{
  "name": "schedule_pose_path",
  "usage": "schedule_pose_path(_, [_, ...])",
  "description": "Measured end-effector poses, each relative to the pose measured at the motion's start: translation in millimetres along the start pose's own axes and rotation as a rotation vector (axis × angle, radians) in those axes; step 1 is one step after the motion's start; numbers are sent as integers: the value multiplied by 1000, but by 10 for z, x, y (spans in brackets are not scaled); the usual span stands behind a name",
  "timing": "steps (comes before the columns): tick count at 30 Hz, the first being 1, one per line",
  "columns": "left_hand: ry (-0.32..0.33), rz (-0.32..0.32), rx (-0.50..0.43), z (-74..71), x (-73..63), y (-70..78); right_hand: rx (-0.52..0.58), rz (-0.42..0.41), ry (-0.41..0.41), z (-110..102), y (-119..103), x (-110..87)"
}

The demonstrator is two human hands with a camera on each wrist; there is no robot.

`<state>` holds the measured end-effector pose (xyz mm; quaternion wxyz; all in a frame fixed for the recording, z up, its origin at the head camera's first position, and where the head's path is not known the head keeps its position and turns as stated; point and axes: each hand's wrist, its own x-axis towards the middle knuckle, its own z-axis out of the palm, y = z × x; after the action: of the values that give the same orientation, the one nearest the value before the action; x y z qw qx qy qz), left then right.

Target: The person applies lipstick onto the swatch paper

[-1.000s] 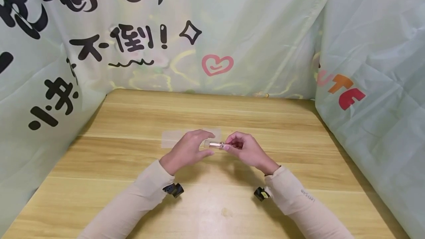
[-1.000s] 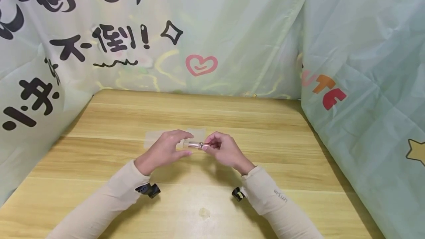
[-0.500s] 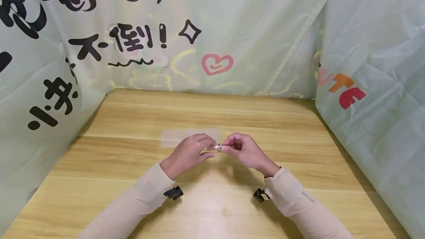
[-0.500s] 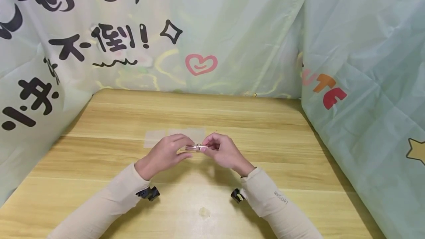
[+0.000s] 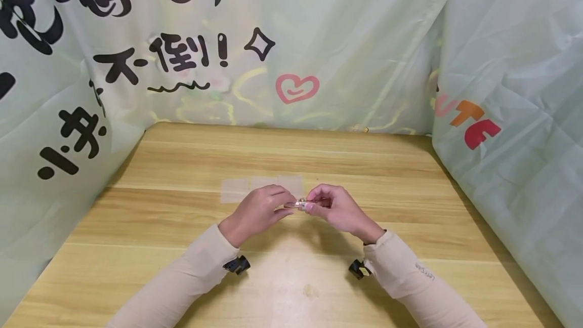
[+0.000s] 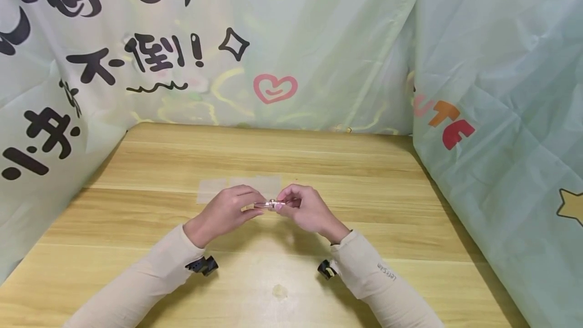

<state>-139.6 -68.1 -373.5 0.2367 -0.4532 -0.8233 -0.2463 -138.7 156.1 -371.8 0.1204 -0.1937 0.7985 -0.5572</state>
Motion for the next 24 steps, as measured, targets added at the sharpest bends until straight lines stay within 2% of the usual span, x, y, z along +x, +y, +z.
schedule_pose_path(5, [-10,-4,-16,-14,1,-5,13,-4,-11,-1,2,-5])
schedule_pose_path(17, [50,-21,-7,-126,2,-55,-8,-16,33,-142,-14,-28])
schedule_pose_path(24, [62,-22,14,-120,-31,-64,-18,-16,35,-155,-2,-31])
